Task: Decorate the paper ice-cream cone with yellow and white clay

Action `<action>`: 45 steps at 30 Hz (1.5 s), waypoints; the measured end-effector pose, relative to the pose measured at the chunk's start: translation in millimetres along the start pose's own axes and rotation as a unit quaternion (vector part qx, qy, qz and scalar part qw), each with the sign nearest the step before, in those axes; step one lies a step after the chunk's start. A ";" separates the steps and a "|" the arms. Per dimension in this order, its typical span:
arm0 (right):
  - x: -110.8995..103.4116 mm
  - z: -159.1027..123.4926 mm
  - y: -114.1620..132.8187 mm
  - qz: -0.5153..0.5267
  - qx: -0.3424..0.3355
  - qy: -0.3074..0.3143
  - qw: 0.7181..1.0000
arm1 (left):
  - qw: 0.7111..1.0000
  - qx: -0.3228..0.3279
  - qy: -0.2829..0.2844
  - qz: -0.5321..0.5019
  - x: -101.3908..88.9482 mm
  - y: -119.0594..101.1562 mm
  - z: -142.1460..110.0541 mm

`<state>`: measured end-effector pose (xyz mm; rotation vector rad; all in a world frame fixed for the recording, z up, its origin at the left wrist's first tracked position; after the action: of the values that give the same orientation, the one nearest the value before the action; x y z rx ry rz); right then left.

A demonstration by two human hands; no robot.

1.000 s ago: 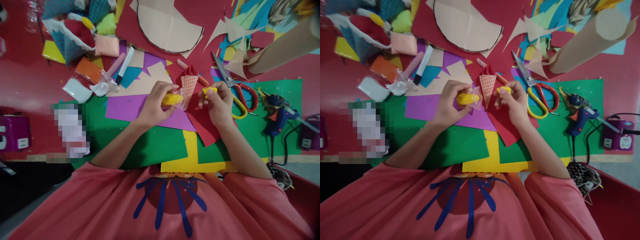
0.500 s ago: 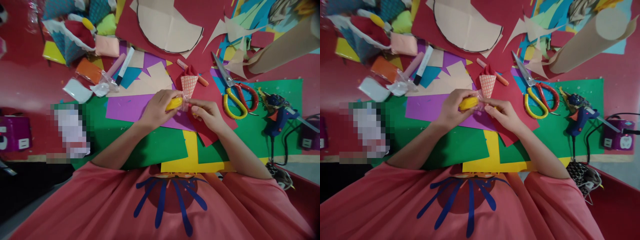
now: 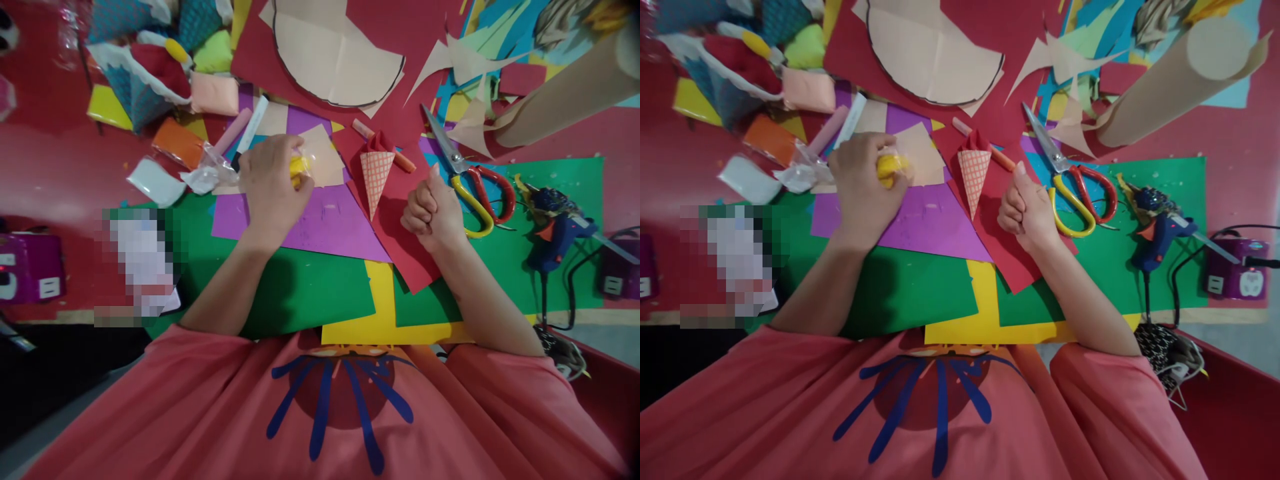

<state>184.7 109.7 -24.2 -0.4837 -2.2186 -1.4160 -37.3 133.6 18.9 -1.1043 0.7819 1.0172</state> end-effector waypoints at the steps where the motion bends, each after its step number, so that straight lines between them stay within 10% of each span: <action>1: 2.5 -0.7 -2.4 0.005 0.016 0.010 1.000 | 1.000 0.015 -0.015 -0.004 -3.1 -2.3 -0.2; 8: 31.5 -6.8 -23.1 -0.039 0.054 0.118 0.991 | 0.957 0.249 -0.074 -0.129 -18.0 -67.7 -32.1; 13: 43.8 -14.6 -43.0 -0.056 0.088 0.178 0.979 | 0.945 0.286 0.023 -0.158 6.4 -93.0 -49.5; 19: 51.1 -20.5 -50.4 -0.019 0.114 0.216 0.970 | 0.948 0.249 0.034 -0.195 5.1 -88.5 -48.1; 28: 29.5 -26.9 -9.3 -0.157 -0.151 0.100 0.971 | 0.910 0.043 0.080 -0.404 5.2 -62.3 -40.8; 35: 49.8 -47.6 14.7 -0.421 -0.364 0.112 0.823 | 0.732 -0.122 0.276 -0.610 56.5 -76.1 -58.1; 38: 50.7 -49.1 16.8 -0.432 -0.389 0.109 0.806 | 0.645 -0.171 0.349 -0.658 73.3 -87.4 -72.5; 45: 40.5 -43.1 14.8 -0.359 -0.331 0.090 0.868 | 0.660 -0.141 0.332 -0.658 74.7 -83.9 -69.4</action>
<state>167.0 78.4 25.0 0.3287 -1.7637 -2.5066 66.4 76.5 -39.6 -1.8782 0.1506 -0.5979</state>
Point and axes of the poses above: each hand's wrist, its own z-axis towards the middle knuckle, its own x-axis out of the palm, y = z × x, the point moved 10 cm from there along z, towards the middle knuckle, and after that the axes turned 11 degrees about z, right-handed, at the moved point
